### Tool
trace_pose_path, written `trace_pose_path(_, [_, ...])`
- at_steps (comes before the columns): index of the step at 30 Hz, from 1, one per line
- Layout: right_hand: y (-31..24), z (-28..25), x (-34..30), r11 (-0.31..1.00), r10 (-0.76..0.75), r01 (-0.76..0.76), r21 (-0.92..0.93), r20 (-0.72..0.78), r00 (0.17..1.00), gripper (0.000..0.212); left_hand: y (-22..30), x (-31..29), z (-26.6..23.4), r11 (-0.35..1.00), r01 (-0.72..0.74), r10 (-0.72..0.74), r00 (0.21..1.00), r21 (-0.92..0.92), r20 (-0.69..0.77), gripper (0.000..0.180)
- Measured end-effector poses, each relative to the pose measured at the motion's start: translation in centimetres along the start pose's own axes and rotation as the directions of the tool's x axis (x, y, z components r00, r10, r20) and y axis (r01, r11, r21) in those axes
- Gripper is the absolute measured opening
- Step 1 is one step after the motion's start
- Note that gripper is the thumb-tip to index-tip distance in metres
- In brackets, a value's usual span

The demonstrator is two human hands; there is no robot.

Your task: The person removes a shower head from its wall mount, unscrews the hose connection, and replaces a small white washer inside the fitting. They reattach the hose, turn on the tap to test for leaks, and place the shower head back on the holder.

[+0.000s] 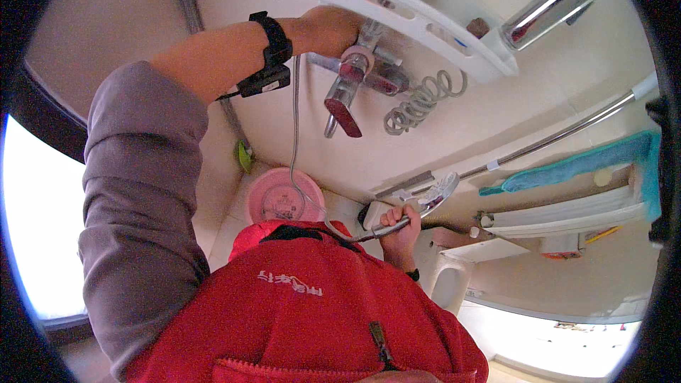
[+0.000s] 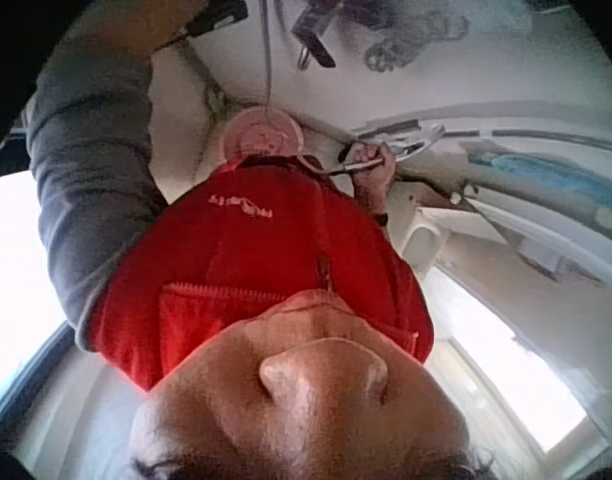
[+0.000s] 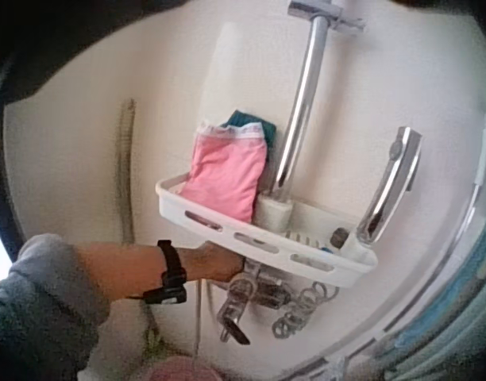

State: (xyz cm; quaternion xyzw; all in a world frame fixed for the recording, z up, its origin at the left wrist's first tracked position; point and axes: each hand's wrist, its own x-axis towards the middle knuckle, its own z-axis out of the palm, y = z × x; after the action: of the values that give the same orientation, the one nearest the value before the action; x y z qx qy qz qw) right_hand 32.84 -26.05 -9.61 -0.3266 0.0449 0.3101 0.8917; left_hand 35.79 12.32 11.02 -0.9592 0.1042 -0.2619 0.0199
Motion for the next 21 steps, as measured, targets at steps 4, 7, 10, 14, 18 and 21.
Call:
trace_pose_path(4, [2.0, 0.8, 0.4, 0.999, -0.011, 0.009, -0.034, -0.076, 0.997, 0.022, -0.3, -1.8, 1.6, 0.966, 0.192, -0.204, 0.977, 0.171, 0.058, 0.020])
trace_pose_path(7, [3.6, 1.4, 1.3, 0.999, 0.017, -0.018, -0.036, -0.038, 0.999, 0.021, -0.5, -3.3, 2.6, 0.944, 0.267, -0.266, 0.963, 0.195, -0.030, 0.013])
trace_pose_path(10, [6.2, 2.1, 2.1, 0.998, 0.034, -0.041, -0.039, -0.169, 0.985, 0.020, -0.7, -6.0, 3.4, 0.950, 0.294, -0.279, 0.949, 0.101, -0.145, 0.014])
trace_pose_path(14, [9.3, 4.0, 2.8, 0.993, 0.109, -0.111, -0.027, -0.047, 0.993, 0.019, -2.6, -8.2, 3.4, 0.969, 0.223, -0.234, 0.967, -0.105, -0.105, 0.029])
trace_pose_path(18, [10.0, 5.6, 1.7, 0.991, 0.079, -0.075, -0.109, 0.035, 0.996, 0.013, -6.8, -8.8, 1.6, 0.821, 0.001, 0.020, 0.999, -0.570, 0.030, 0.033])
trace_pose_path(21, [10.1, 6.1, 1.1, 0.988, 0.047, -0.050, -0.144, -0.025, 0.999, 0.012, -8.5, -9.0, 0.4, 0.655, 0.151, 0.061, 0.966, -0.740, 0.251, 0.038])
